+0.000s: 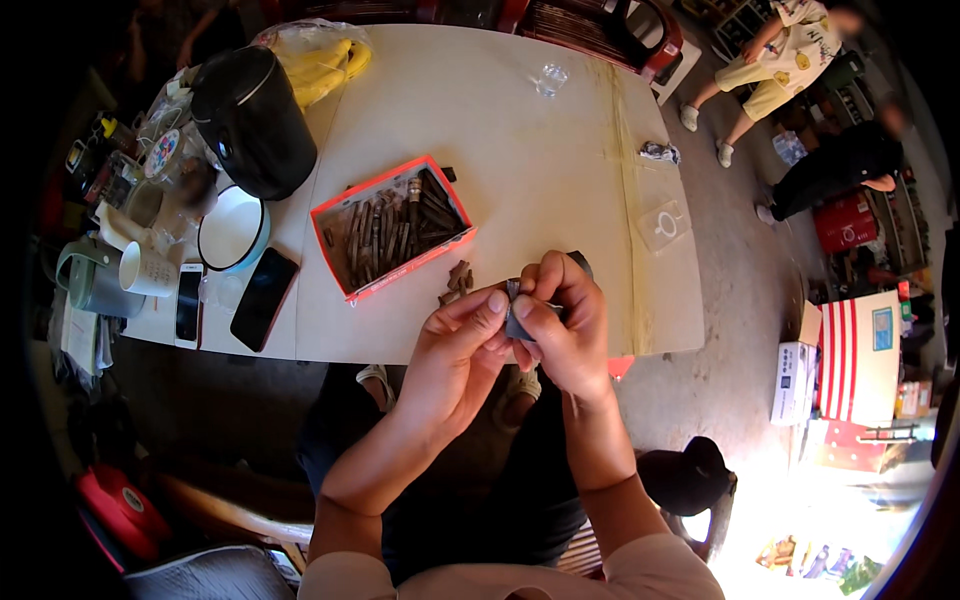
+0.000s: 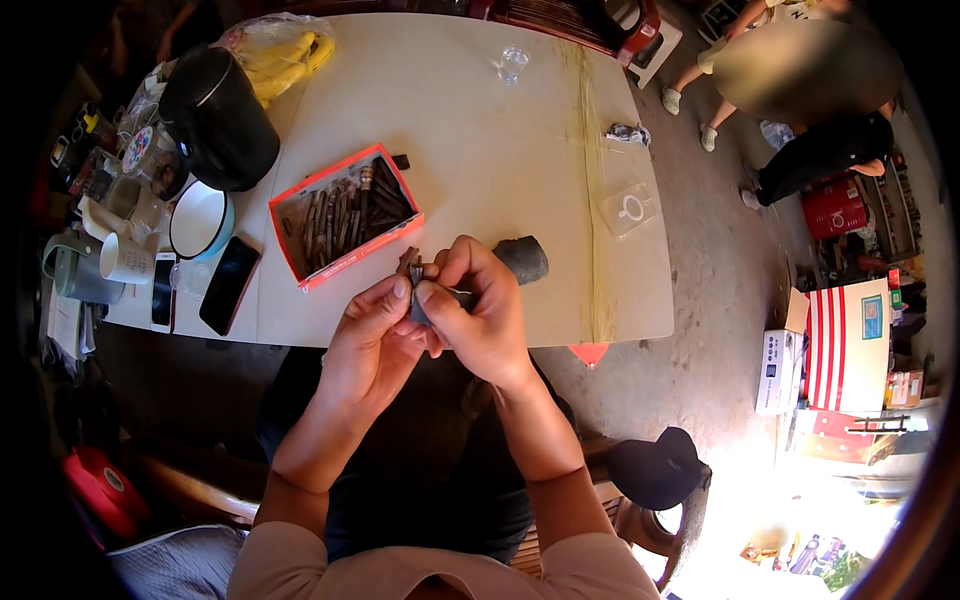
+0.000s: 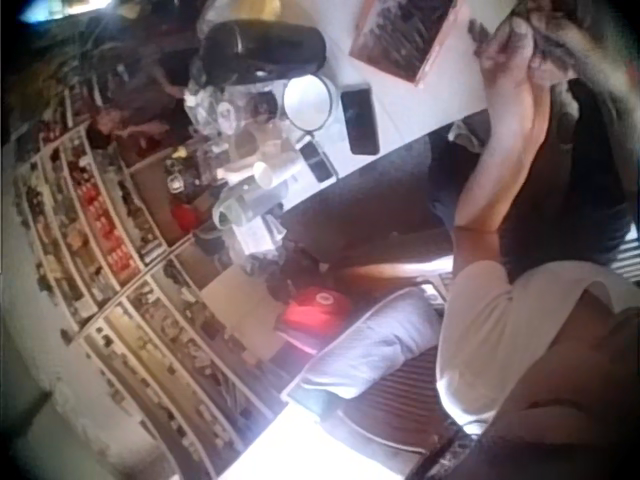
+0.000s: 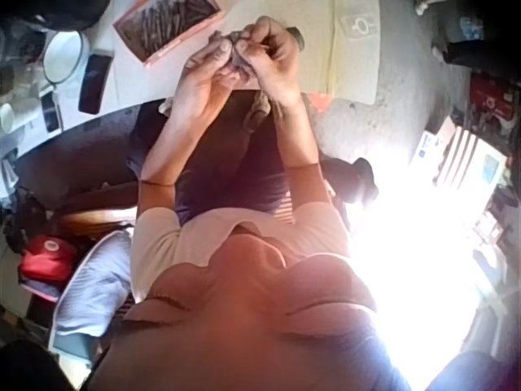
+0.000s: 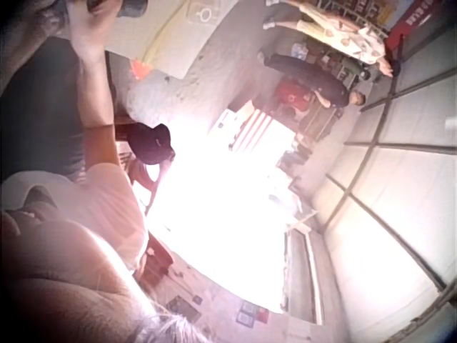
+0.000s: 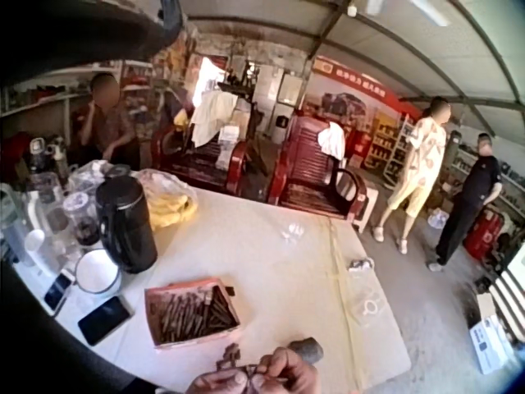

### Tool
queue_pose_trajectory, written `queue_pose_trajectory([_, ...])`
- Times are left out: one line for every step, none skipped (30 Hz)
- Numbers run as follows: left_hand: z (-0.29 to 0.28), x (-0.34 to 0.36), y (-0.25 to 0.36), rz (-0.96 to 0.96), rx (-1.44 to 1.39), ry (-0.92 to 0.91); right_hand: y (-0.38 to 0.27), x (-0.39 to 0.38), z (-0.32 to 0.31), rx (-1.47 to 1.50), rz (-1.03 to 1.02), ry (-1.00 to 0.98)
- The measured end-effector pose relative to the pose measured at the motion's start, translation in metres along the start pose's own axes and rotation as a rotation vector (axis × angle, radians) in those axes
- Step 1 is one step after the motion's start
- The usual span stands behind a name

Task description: The person manipulates small metal components, including a spring and a cylindrical piece, attempting to fit them together by hand while seated at a table.

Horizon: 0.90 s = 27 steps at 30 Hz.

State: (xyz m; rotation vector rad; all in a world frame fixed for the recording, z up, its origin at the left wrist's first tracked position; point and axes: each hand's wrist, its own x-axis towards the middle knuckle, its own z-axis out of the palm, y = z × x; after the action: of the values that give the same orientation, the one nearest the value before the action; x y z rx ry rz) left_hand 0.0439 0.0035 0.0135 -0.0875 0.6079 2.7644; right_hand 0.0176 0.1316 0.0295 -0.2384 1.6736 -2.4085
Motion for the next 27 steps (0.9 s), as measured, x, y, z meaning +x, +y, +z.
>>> queue_pose_trajectory([-0.002,0.001,0.003,-0.008,-0.011,-0.023,-0.001,-0.001,0.003,-0.067,-0.019,-0.001])
queue_pose_trajectory([-0.003,0.002,0.005,-0.017,-0.022,-0.047,-0.001,-0.001,0.005,-0.135,-0.038,-0.001])
queue_pose_trajectory([-0.006,0.004,0.003,-0.024,0.027,-0.029,0.0,0.0,0.004,-0.151,-0.057,-0.009])
queue_pose_trajectory([-0.006,0.005,0.001,-0.02,0.015,-0.008,0.003,0.001,0.002,-0.14,-0.074,0.025])
queue_pose_trajectory([-0.004,0.006,-0.003,-0.016,0.002,0.013,0.007,0.002,-0.001,-0.13,-0.091,0.06])
queue_pose_trajectory([-0.002,0.007,-0.006,-0.013,-0.01,0.034,0.011,0.004,-0.005,-0.12,-0.108,0.095])
queue_pose_trajectory([0.0,0.005,-0.007,-0.006,-0.015,-0.012,0.012,0.005,-0.007,-0.042,-0.099,0.077])
queue_pose_trajectory([0.005,0.002,-0.007,0.001,-0.02,-0.059,0.008,0.003,-0.009,0.119,-0.087,0.04])
queue_pose_trajectory([0.01,-0.002,-0.006,0.007,-0.025,-0.106,0.0,0.001,-0.009,0.28,-0.076,0.004])
queue_pose_trajectory([0.012,-0.006,-0.005,-0.039,-0.067,-0.126,-0.009,0.0,-0.007,0.438,-0.067,-0.037])
queue_pose_trajectory([0.013,-0.011,-0.004,-0.085,-0.109,-0.146,-0.014,-0.003,-0.007,0.456,-0.073,-0.057])
queue_pose_trajectory([0.015,-0.016,-0.003,-0.13,-0.151,-0.166,-0.015,-0.005,-0.008,0.456,-0.114,-0.063])
queue_pose_trajectory([0.018,-0.02,-0.001,-0.136,-0.159,-0.237,-0.016,-0.007,-0.008,0.455,-0.156,-0.074])
queue_pose_trajectory([0.024,-0.023,0.003,-0.14,-0.117,-0.209,-0.017,-0.008,-0.008,0.452,-0.201,-0.082])
queue_pose_trajectory([0.033,-0.026,0.008,-0.143,-0.075,-0.181,-0.021,-0.009,-0.007,0.418,-0.214,-0.054])
queue_pose_trajectory([0.037,-0.028,0.01,-0.141,-0.032,-0.155,-0.024,-0.01,-0.006,0.397,-0.226,-0.04])
queue_pose_trajectory([0.032,-0.031,0.009,-0.148,-0.058,-0.159,-0.027,-0.01,-0.004,0.377,-0.238,-0.027])
queue_pose_trajectory([0.03,-0.032,0.009,-0.146,-0.085,-0.167,-0.028,-0.011,-0.004,0.356,-0.249,-0.013])
queue_pose_trajectory([0.029,-0.033,0.01,-0.148,-0.111,-0.174,-0.028,-0.012,-0.006,0.359,-0.264,-0.021])
queue_pose_trajectory([0.028,-0.034,0.01,-0.149,-0.137,-0.182,-0.029,-0.013,-0.006,0.319,-0.287,-0.025])
queue_pose_trajectory([0.029,-0.033,0.011,-0.132,-0.111,-0.185,-0.03,-0.013,-0.006,0.279,-0.311,-0.03])
queue_pose_trajectory([0.028,-0.032,0.012,-0.115,-0.075,-0.197,-0.031,-0.015,-0.007,0.239,-0.333,-0.032])
queue_pose_trajectory([0.028,-0.031,0.015,-0.099,-0.04,-0.208,-0.031,-0.016,-0.009,0.229,-0.346,-0.046])
queue_pose_trajectory([0.029,-0.03,0.016,-0.082,-0.005,-0.22,-0.032,-0.017,-0.007,0.113,-0.375,0.007])
queue_pose_trajectory([0.028,-0.03,0.016,-0.069,0.037,-0.208,-0.031,-0.018,-0.003,-0.001,-0.398,0.061])
queue_pose_trajectory([0.028,-0.03,0.016,-0.056,0.079,-0.196,-0.031,-0.019,0.002,-0.115,-0.419,0.116])
queue_pose_trajectory([0.028,-0.03,0.016,-0.043,0.121,-0.184,-0.033,-0.02,0.008,-0.107,-0.411,0.162])
